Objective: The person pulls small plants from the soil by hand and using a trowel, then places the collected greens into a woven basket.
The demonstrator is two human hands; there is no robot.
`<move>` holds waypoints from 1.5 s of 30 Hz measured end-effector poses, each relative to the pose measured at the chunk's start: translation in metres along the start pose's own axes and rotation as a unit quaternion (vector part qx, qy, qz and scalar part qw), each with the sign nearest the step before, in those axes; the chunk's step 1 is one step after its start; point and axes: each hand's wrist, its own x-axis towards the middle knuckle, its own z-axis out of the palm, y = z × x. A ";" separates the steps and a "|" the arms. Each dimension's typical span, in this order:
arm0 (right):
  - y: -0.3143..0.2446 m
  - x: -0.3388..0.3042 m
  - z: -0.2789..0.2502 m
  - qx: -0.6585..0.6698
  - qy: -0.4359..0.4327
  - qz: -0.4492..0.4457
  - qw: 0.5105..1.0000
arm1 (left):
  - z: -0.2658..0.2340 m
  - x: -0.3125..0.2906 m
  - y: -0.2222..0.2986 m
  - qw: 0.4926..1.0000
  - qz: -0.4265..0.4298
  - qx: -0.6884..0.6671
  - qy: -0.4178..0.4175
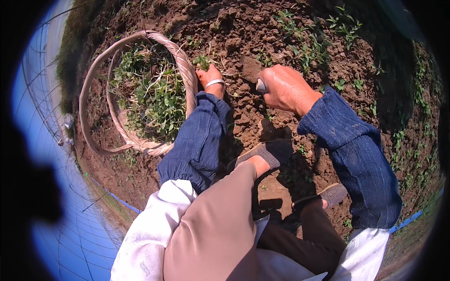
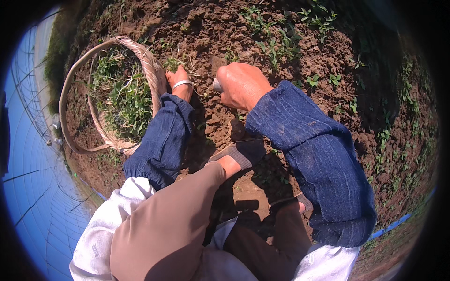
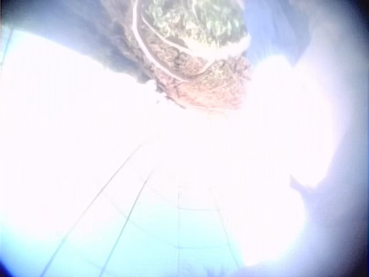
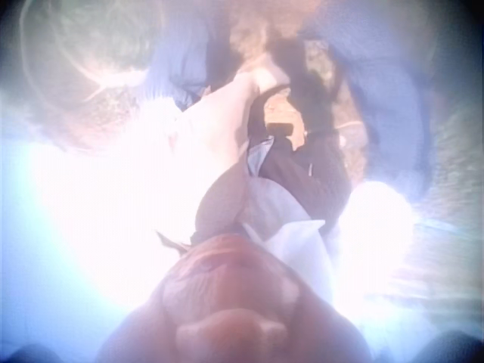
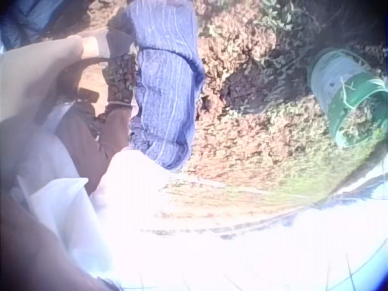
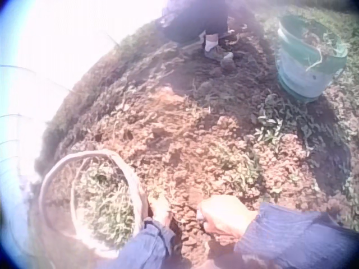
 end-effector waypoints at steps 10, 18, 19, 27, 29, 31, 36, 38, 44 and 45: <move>-0.012 0.069 0.051 0.002 0.040 0.070 0.997 | -0.034 -0.051 -0.019 0.995 0.001 0.082 -0.056; 0.010 0.059 0.111 0.023 0.114 0.038 0.992 | -0.024 -0.054 0.030 0.941 0.300 0.082 -0.134; 0.012 0.057 0.116 0.026 0.129 0.037 0.991 | -0.018 -0.052 0.036 0.934 0.322 0.091 -0.130; 0.009 0.043 0.121 0.040 0.158 0.043 0.986 | 0.005 -0.036 0.044 0.960 0.222 0.140 -0.095; 0.007 0.038 0.118 0.033 0.146 0.041 0.988 | 0.009 -0.032 0.050 0.943 0.245 0.197 -0.103; 0.010 0.036 0.124 0.036 0.154 0.035 0.987 | 0.015 -0.031 0.059 0.943 0.224 0.224 -0.101; 0.014 0.031 0.129 0.046 0.167 0.022 0.985 | 0.026 -0.028 0.072 0.947 0.210 0.206 -0.128; 0.012 0.030 0.127 0.049 0.167 0.019 0.985 | 0.028 -0.014 0.066 0.949 0.154 0.262 -0.089; 0.006 0.021 0.120 0.057 0.180 0.024 0.982 | 0.022 -0.014 0.042 0.993 0.064 0.095 0.026; 0.008 0.016 0.118 0.058 0.183 0.033 0.981 | 0.022 -0.023 0.044 0.998 0.039 0.043 0.004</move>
